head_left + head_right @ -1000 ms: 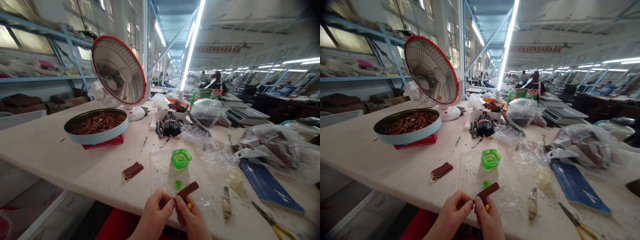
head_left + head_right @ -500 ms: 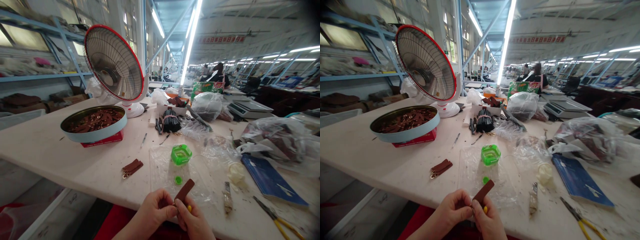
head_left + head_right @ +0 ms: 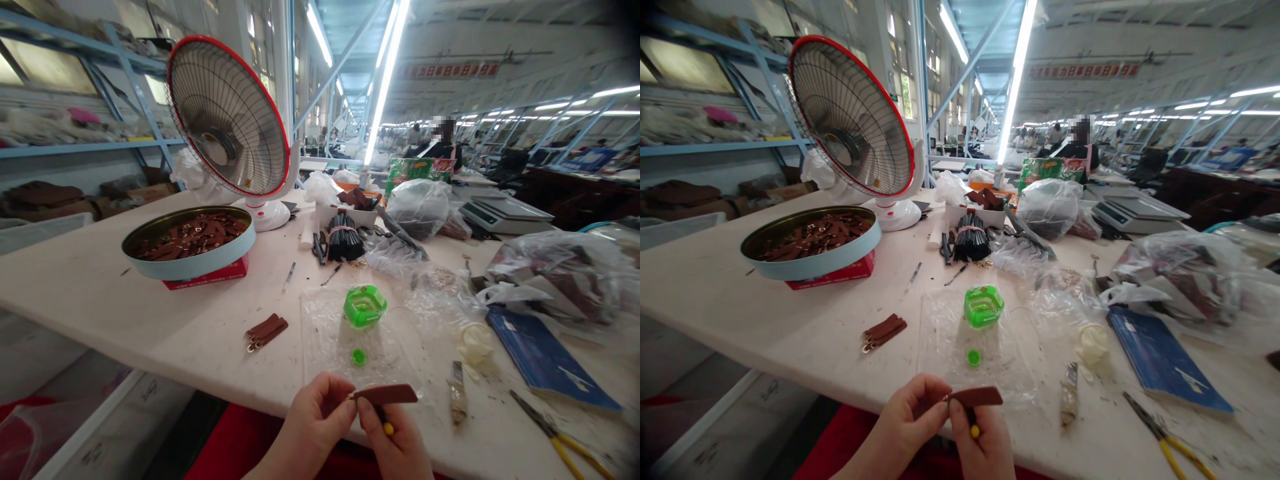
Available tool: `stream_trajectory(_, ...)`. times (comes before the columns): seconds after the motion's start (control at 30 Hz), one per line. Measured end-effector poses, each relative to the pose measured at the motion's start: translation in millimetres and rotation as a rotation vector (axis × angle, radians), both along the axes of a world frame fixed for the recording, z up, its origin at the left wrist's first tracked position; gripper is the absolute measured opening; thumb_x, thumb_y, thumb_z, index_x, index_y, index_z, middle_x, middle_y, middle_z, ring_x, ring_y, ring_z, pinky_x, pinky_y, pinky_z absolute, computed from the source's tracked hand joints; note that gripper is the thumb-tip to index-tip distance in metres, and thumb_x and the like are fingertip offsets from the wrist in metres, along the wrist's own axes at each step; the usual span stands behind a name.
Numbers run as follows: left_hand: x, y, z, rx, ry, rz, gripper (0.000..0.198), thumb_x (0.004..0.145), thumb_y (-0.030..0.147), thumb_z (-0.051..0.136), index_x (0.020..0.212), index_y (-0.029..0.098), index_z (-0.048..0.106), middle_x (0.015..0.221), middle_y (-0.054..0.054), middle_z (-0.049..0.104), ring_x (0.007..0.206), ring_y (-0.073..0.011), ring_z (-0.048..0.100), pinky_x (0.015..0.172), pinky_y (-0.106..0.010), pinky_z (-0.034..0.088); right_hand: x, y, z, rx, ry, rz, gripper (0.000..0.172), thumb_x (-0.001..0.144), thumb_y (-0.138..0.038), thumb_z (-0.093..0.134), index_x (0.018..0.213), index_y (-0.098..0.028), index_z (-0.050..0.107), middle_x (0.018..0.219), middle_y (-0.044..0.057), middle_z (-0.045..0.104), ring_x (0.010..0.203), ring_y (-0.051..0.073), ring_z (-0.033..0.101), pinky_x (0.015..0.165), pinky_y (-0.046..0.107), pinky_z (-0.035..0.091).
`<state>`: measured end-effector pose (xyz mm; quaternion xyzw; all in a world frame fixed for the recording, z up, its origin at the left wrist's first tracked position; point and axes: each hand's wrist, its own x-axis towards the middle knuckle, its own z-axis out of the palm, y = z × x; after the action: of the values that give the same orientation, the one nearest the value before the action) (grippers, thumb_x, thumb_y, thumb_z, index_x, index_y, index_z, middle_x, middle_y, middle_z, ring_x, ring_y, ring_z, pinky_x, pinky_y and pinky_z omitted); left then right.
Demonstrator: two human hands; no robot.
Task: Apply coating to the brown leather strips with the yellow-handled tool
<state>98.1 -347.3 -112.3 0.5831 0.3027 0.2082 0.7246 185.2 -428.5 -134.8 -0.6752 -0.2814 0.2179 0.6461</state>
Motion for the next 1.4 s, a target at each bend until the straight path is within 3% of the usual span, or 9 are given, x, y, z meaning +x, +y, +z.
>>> stream_trajectory(0.07,-1,4,1.4,0.114,0.069,-0.02,0.018,0.075,0.03,0.057,0.081,0.014,0.061,0.074,-0.002,0.061,0.071,-0.0139,0.051,0.066,-0.024,0.039,4,2,-1.4,-0.013,-0.031,0.032,0.035,0.074,-0.054,0.059,0.066,-0.021,0.065,0.059,0.002,0.059,0.059,0.021,0.052,0.056,0.03,0.04)
stream_trajectory(0.17,0,11,-1.5,0.19,0.162,0.004,0.015,0.075,0.026,0.052,0.076,0.013,0.06,0.066,0.0,0.057,0.064,-0.0127,0.047,0.059,-0.023,0.035,20,2,-3.0,-0.028,-0.006,0.068,0.037,0.081,-0.055,0.05,0.068,-0.021,0.059,0.054,-0.002,0.051,0.051,0.017,0.046,0.049,0.027,0.037)
stream_trajectory(0.3,7,19,-9.6,0.055,0.161,0.032,0.012,0.071,0.026,0.05,0.07,0.015,0.053,0.058,0.003,0.048,0.056,-0.011,0.041,0.054,-0.023,0.032,59,0,-10.3,-0.009,-0.008,-0.046,0.04,0.085,-0.056,0.041,0.083,-0.02,0.059,0.069,0.001,0.059,0.07,0.019,0.053,0.064,0.028,0.041)
stream_trajectory(0.43,15,24,-14.2,-0.055,0.096,0.107,0.015,0.07,0.031,0.051,0.068,0.016,0.048,0.055,0.005,0.045,0.054,-0.0102,0.039,0.054,-0.022,0.032,88,14,-29.5,0.043,0.102,-0.162,0.041,0.083,-0.058,0.044,0.082,-0.019,0.058,0.064,0.001,0.058,0.065,0.018,0.053,0.06,0.028,0.04)
stream_trajectory(0.63,19,34,-23.1,-0.094,0.091,0.193,0.022,0.068,0.037,0.055,0.066,0.017,0.047,0.051,0.006,0.043,0.05,-0.0087,0.037,0.052,-0.021,0.03,94,38,-55.2,0.053,0.099,-0.174,0.04,0.082,-0.057,0.048,0.077,-0.018,0.058,0.062,0.0,0.059,0.059,0.017,0.051,0.054,0.027,0.037)
stream_trajectory(0.87,21,36,-27.1,-0.149,0.134,0.227,0.018,0.065,0.033,0.058,0.065,0.017,0.049,0.048,0.006,0.045,0.047,-0.0079,0.037,0.05,-0.021,0.03,92,34,-62.4,0.064,0.139,-0.204,0.039,0.082,-0.057,0.049,0.079,-0.019,0.058,0.061,-0.001,0.058,0.057,0.016,0.049,0.052,0.026,0.037)
stream_trajectory(1.0,22,35,-27.9,-0.181,0.137,0.231,0.021,0.062,0.034,0.061,0.064,0.017,0.049,0.047,0.006,0.047,0.046,-0.0077,0.039,0.048,-0.02,0.029,89,28,-51.3,0.083,0.152,-0.216,0.038,0.083,-0.055,0.049,0.078,-0.018,0.058,0.06,-0.001,0.057,0.055,0.015,0.046,0.052,0.026,0.036)
stream_trajectory(1.27,14,20,-18.9,-0.217,0.089,0.119,0.034,0.06,0.043,0.067,0.071,0.013,0.055,0.054,0.003,0.051,0.05,-0.0082,0.043,0.049,-0.021,0.031,58,0,9.9,0.39,0.381,-0.095,0.039,0.084,-0.053,0.048,0.066,-0.02,0.058,0.057,-0.001,0.053,0.047,0.011,0.038,0.044,0.023,0.03)
stream_trajectory(1.4,10,12,-14.3,-0.212,0.053,0.082,0.041,0.057,0.05,0.069,0.071,0.014,0.055,0.055,0.003,0.051,0.05,-0.0083,0.043,0.049,-0.021,0.031,44,2,17.1,0.378,0.386,-0.09,0.042,0.084,-0.055,0.047,0.063,-0.021,0.057,0.056,-0.002,0.052,0.047,0.01,0.037,0.044,0.023,0.029)
